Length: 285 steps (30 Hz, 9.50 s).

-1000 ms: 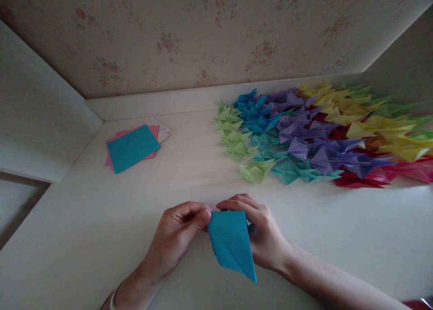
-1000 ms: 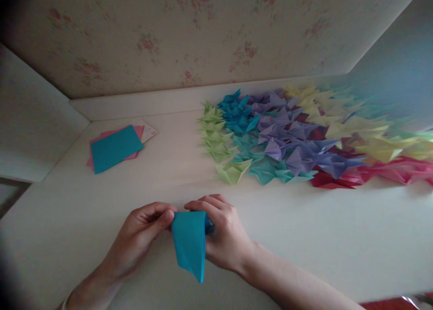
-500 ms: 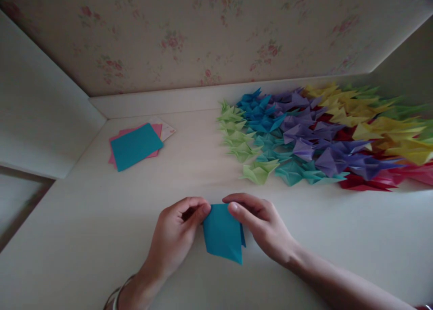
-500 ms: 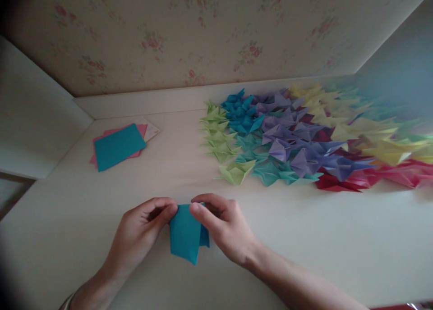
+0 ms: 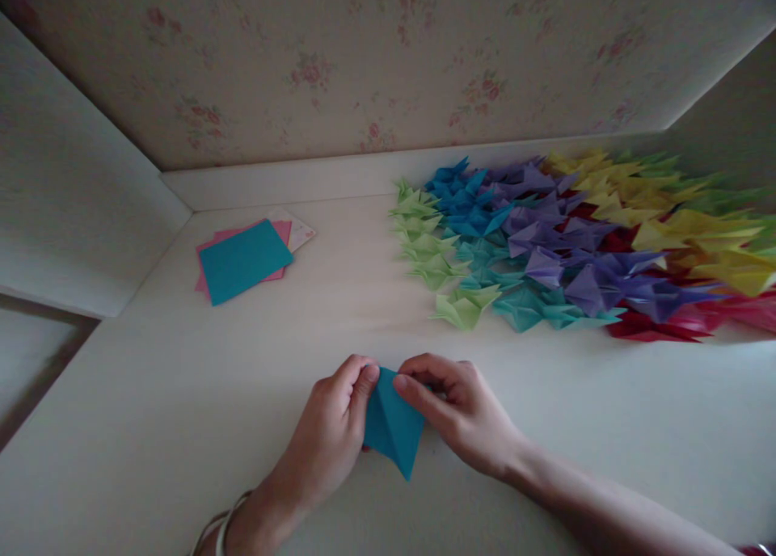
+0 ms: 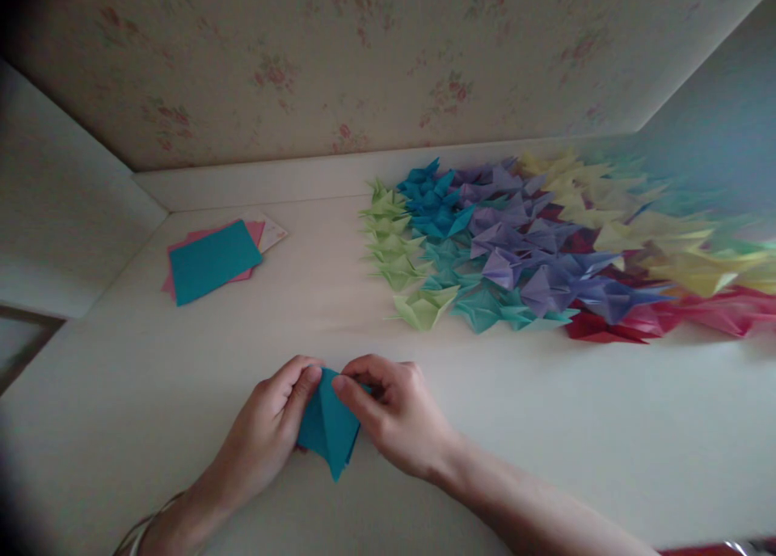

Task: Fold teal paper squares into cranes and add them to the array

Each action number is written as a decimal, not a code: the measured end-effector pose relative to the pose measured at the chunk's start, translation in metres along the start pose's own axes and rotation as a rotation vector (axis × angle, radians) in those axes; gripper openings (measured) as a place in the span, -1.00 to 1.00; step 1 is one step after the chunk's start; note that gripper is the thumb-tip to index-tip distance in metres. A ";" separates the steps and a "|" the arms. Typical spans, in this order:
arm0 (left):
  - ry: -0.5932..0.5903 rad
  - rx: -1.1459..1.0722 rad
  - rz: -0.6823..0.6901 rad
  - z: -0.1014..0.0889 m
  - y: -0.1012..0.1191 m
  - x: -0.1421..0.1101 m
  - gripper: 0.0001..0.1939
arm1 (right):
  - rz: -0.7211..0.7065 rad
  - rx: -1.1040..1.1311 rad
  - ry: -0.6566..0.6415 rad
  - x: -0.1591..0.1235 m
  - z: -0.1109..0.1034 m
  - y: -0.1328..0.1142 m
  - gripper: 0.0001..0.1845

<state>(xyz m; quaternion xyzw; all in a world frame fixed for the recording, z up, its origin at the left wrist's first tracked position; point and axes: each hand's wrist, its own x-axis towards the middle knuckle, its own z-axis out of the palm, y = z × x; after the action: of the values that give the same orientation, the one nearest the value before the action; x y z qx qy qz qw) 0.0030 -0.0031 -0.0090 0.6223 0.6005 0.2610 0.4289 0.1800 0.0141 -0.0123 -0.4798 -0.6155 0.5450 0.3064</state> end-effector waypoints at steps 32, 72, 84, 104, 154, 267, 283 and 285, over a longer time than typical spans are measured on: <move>-0.014 -0.544 -0.126 -0.013 -0.001 0.013 -0.54 | 0.056 0.337 0.022 0.017 -0.012 0.001 -0.57; -0.037 -0.729 -0.080 -0.022 -0.002 0.011 -0.59 | -0.220 0.113 -0.085 0.001 -0.025 0.019 -0.31; -0.264 -0.689 0.108 -0.024 -0.002 0.004 -0.56 | -0.353 0.007 -0.044 0.003 -0.027 0.010 -0.75; -0.214 -0.512 0.278 -0.018 -0.009 0.003 -0.58 | -0.409 0.023 -0.100 0.003 -0.025 0.009 -0.79; 0.153 -0.036 0.533 -0.017 -0.009 0.007 -0.85 | -0.358 0.054 -0.125 0.008 -0.021 0.012 -0.69; 0.031 -0.294 -0.036 -0.006 -0.002 0.005 -0.70 | -0.113 0.090 0.242 0.010 -0.016 0.021 -0.82; 0.029 -0.314 -0.068 -0.006 0.002 0.004 -0.69 | 0.009 0.318 0.120 0.013 -0.015 0.006 -0.71; 0.013 -0.288 -0.040 -0.005 0.001 0.004 -0.69 | 0.033 0.294 0.022 0.012 -0.014 0.005 -0.70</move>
<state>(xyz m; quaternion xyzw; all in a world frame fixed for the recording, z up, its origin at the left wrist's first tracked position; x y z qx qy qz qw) 0.0000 0.0020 -0.0062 0.5404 0.5720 0.3400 0.5150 0.1894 0.0303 -0.0158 -0.4457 -0.5176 0.6290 0.3713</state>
